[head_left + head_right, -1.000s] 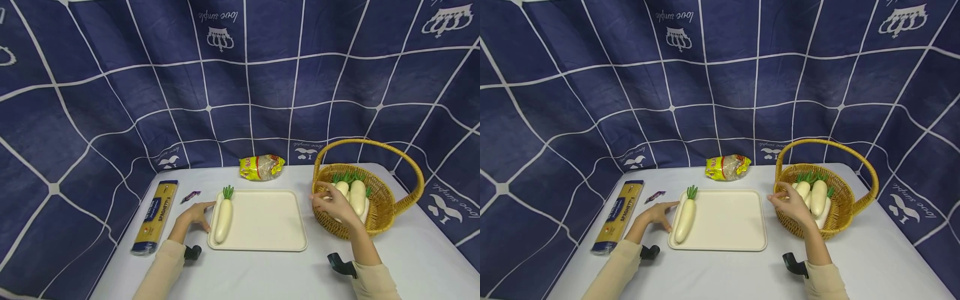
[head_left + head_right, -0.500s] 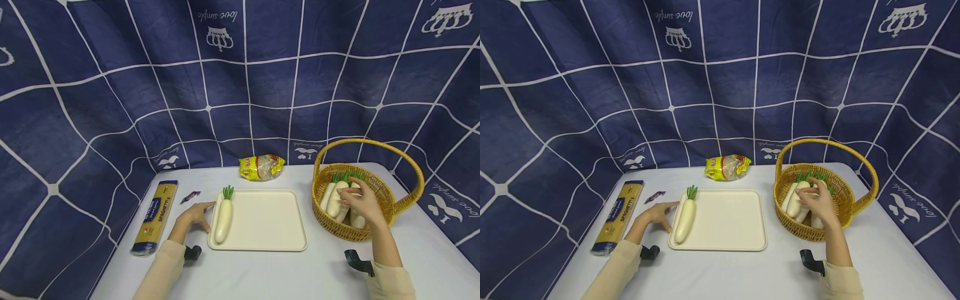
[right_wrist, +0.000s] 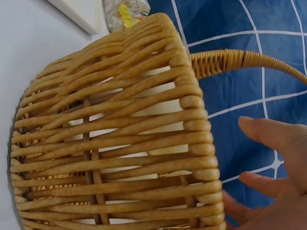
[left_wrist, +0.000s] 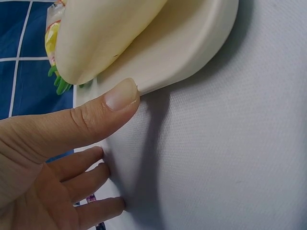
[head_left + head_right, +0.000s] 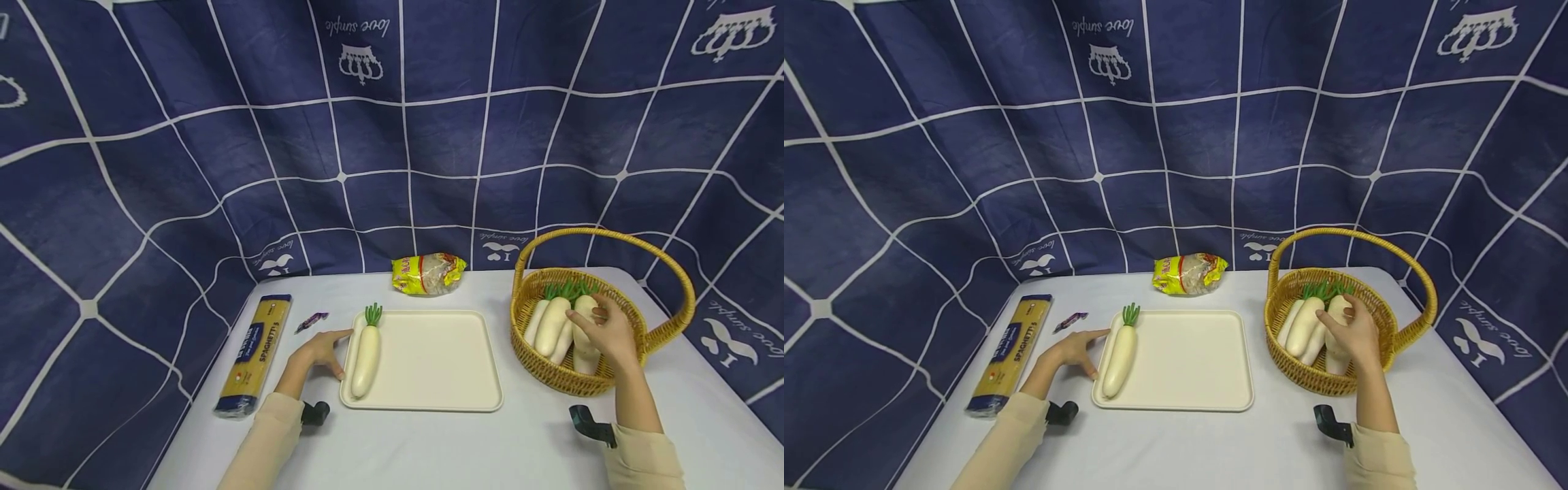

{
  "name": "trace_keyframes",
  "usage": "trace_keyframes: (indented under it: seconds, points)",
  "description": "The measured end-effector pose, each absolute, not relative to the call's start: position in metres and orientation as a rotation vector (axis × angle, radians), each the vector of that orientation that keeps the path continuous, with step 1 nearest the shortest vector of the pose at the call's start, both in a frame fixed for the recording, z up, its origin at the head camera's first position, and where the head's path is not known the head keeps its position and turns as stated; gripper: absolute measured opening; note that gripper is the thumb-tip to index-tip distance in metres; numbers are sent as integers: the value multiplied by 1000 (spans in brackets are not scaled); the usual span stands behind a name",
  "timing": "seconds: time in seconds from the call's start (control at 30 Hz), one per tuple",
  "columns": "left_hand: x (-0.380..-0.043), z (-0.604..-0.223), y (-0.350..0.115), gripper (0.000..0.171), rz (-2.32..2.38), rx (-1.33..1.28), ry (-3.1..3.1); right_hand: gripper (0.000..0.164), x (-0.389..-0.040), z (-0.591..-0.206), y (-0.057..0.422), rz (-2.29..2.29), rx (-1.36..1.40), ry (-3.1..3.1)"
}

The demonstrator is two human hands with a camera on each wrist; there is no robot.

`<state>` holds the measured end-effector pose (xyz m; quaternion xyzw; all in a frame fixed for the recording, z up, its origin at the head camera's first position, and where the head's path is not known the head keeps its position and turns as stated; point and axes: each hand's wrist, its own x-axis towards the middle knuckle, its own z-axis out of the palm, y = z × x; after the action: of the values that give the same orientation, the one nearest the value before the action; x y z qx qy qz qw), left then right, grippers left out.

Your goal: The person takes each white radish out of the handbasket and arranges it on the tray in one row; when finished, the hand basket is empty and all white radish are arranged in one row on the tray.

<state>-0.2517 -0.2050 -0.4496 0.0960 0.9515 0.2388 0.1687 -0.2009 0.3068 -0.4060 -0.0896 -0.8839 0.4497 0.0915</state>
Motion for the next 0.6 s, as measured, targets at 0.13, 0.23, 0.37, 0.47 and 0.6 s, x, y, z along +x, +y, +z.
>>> trace_keyframes:
  seconds: [0.13, 0.23, 0.37, 0.47, 0.6]
  points:
    - [-252, -450, -205, 102, 675, 287, 2709, 87, -202, -407, 311, 1287, -314, -2711]
    - [-253, -451, -205, 101, 674, 286, 2712, 91, -202, -408, 313, 1293, -333, -2767]
    - [-253, -452, -206, 101, 667, 282, 2711, 94, -203, -410, 315, 1325, -373, -2826]
    - [-253, -452, -206, 101, 663, 285, 2711, 95, -205, -413, 318, 1361, -403, -2847]
    - [-253, -451, -206, 101, 662, 286, 2712, 97, -208, -416, 321, 1405, -453, -2857]
